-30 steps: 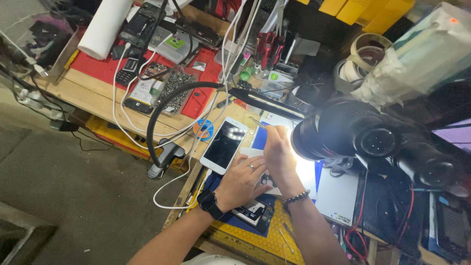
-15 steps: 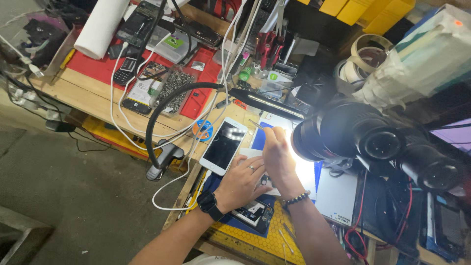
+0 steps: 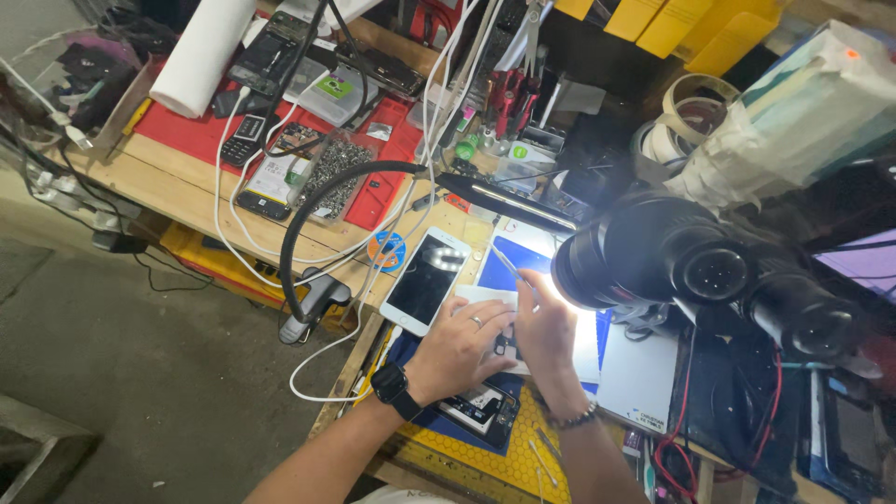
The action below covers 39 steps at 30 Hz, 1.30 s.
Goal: The person uses a soldering iron and tweezers to work on a small circuit board placed on a white surface. They then switch to a hot air gun to heat the board while holding it with tweezers.
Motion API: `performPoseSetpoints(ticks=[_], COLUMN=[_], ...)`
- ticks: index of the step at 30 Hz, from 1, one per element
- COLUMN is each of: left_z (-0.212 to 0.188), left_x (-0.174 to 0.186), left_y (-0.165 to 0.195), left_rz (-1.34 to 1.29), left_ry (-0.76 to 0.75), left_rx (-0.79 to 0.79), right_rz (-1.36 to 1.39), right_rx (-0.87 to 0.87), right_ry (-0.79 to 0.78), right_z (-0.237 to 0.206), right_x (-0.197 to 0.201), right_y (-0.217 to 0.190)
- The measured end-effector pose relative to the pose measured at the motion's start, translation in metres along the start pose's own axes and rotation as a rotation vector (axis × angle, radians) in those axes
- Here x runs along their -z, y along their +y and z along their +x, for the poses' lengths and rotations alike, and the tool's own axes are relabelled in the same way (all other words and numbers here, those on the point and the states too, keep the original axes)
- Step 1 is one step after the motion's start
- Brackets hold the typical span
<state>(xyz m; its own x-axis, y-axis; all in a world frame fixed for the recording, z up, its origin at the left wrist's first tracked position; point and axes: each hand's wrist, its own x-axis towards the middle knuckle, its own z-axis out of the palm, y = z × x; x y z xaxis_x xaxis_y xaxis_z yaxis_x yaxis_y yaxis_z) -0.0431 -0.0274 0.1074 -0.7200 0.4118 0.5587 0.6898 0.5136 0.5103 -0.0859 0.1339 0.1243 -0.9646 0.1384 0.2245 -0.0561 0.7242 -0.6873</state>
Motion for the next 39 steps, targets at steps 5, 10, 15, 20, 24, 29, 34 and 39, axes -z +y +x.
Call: performPoseSetpoints(ticks=[5, 10, 15, 20, 24, 29, 34, 39], left_z=[0.004, 0.012, 0.017, 0.022, 0.025, 0.024, 0.023, 0.024], left_x=[-0.008, -0.027, -0.037, -0.040, -0.044, -0.046, -0.046, -0.045], left_y=[-0.005, -0.005, 0.004, 0.008, 0.006, 0.005, 0.004, 0.006], left_rz=[-0.041, -0.040, -0.028, -0.028, -0.031, -0.022, -0.021, -0.024], left_ry=[-0.025, -0.040, -0.069, -0.095, -0.100, -0.112, -0.123, -0.128], left_rx=[0.005, 0.017, 0.030, 0.061, 0.060, 0.067, 0.076, 0.091], right_rz=[0.125, 0.136, 0.220, 0.018, -0.013, -0.067, -0.097, -0.075], right_rx=[-0.071, 0.122, -0.004, 0.195, 0.279, 0.311, 0.321, 0.289], right_ry=[0.093, 0.130, 0.043, 0.082, 0.105, 0.094, 0.106, 0.092], right_z=[-0.032, -0.062, -0.078, -0.078, -0.075, -0.076, -0.079, -0.082], right_x=[0.038, 0.086, 0.091, 0.094, 0.093, 0.092, 0.093, 0.094], right_y=[0.032, 0.078, 0.098, 0.110, 0.115, 0.112, 0.107, 0.104])
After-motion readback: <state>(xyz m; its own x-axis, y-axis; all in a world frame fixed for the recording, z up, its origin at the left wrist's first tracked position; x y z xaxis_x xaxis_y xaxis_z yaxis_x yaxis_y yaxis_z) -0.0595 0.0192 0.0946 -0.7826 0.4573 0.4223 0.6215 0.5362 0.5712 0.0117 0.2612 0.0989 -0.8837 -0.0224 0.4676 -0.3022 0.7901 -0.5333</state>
